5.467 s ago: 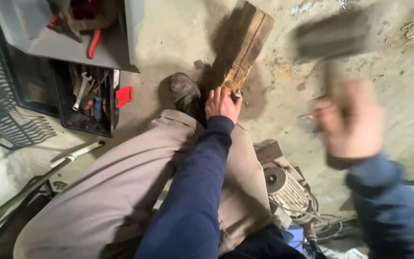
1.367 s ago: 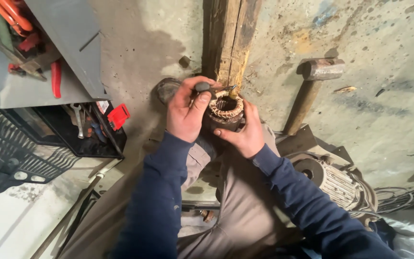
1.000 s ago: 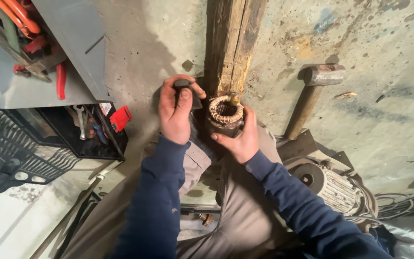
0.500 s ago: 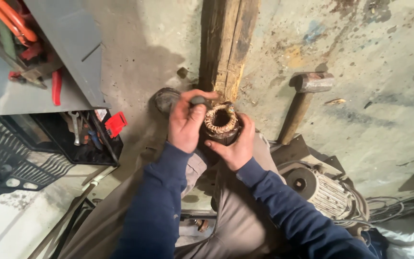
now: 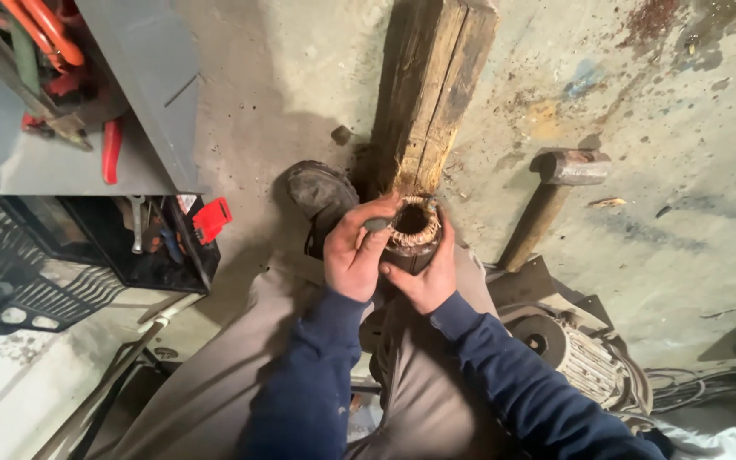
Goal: The person sits on the workshop floor and uses a mallet and a punch to hammer the windings and laminations of an electric motor stator, working it against a wooden block. They repeatedly reposition the stator, drive the punch with the mallet, and finally hold up the stator showing the removed winding section.
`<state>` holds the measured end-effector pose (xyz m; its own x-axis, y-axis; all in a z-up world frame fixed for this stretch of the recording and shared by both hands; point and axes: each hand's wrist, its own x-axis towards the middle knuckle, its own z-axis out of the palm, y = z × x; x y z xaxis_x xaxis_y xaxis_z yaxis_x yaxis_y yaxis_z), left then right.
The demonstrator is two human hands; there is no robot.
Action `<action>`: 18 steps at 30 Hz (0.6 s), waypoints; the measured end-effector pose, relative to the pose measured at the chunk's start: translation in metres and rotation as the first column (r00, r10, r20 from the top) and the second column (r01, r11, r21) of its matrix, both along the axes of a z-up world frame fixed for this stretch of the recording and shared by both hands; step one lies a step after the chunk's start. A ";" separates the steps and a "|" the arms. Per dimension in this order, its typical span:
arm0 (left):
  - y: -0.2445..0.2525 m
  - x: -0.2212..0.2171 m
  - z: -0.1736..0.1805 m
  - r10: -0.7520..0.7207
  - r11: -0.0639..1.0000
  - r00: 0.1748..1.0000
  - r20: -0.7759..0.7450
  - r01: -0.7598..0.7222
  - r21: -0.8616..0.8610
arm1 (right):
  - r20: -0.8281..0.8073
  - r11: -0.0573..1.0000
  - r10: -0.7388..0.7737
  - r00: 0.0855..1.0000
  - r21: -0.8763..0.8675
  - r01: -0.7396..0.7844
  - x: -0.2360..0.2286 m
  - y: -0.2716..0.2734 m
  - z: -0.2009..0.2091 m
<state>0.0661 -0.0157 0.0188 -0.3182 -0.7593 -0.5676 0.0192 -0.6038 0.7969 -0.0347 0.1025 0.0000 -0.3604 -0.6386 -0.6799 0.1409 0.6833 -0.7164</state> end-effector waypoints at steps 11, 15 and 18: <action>-0.024 -0.008 0.014 -0.275 0.938 0.955 0.112 0.292 -0.187 | 0.150 0.991 -0.120 0.981 -0.038 0.127 0.004 0.000 -0.005; -0.025 -0.011 0.007 -0.367 0.900 0.919 0.142 0.390 -0.196 | 0.045 0.998 -0.057 0.997 -0.005 0.057 0.004 0.002 -0.006; -0.029 -0.013 0.006 -0.398 0.878 0.897 0.193 0.433 -0.204 | 0.000 0.999 -0.035 0.999 0.004 0.035 0.002 -0.003 -0.004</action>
<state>0.0532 -0.0447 0.0249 -0.5644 -0.6912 -0.4513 -0.3147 -0.3253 0.8917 -0.0325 0.0995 -0.0036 -0.3820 -0.6228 -0.6828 0.1650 0.6811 -0.7134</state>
